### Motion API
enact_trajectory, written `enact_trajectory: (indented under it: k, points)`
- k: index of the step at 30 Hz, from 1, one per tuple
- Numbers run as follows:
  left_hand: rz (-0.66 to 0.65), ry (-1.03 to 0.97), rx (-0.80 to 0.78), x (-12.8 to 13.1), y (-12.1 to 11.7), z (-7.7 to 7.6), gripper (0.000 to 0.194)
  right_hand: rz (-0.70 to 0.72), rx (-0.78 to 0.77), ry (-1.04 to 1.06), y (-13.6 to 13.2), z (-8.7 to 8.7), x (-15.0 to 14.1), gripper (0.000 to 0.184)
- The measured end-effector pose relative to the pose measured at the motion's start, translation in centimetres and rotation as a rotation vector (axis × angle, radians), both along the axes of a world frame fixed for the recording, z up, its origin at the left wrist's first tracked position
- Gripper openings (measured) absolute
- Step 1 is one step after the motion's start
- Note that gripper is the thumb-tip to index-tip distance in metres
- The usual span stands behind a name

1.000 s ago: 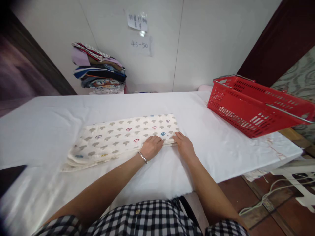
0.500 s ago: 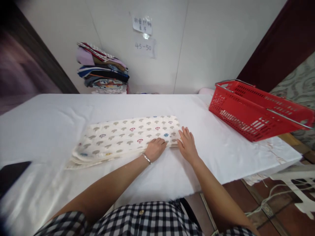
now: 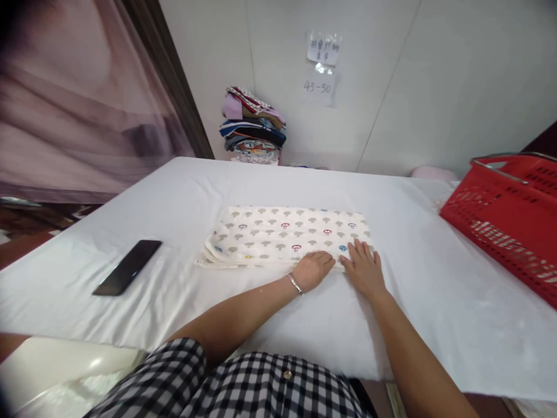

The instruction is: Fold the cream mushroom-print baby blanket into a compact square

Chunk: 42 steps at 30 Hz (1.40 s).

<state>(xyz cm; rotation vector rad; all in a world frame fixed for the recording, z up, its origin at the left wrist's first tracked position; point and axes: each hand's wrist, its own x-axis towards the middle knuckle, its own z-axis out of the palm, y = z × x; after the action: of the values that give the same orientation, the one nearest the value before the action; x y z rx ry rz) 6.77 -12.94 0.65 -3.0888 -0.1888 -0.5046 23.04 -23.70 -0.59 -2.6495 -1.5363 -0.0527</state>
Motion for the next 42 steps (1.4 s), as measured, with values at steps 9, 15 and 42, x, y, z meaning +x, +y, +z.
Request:
enact_trajectory:
  k: [9, 15, 42]
  points:
    - [0.147, -0.042, 0.018, -8.1, 4.5, 0.2, 0.023, -0.014, -0.03, 0.001, -0.1, -0.3, 0.2, 0.062]
    - [0.279, -0.084, 0.007, -15.7, 7.3, 0.5, 0.027, -0.035, -0.037, 0.0, -0.2, -0.6, 0.3, 0.065]
    - [1.163, -0.299, -0.586, -25.2, 11.4, 3.1, 0.026, -0.025, 0.032, 0.011, -0.2, -1.8, 0.8, 0.066]
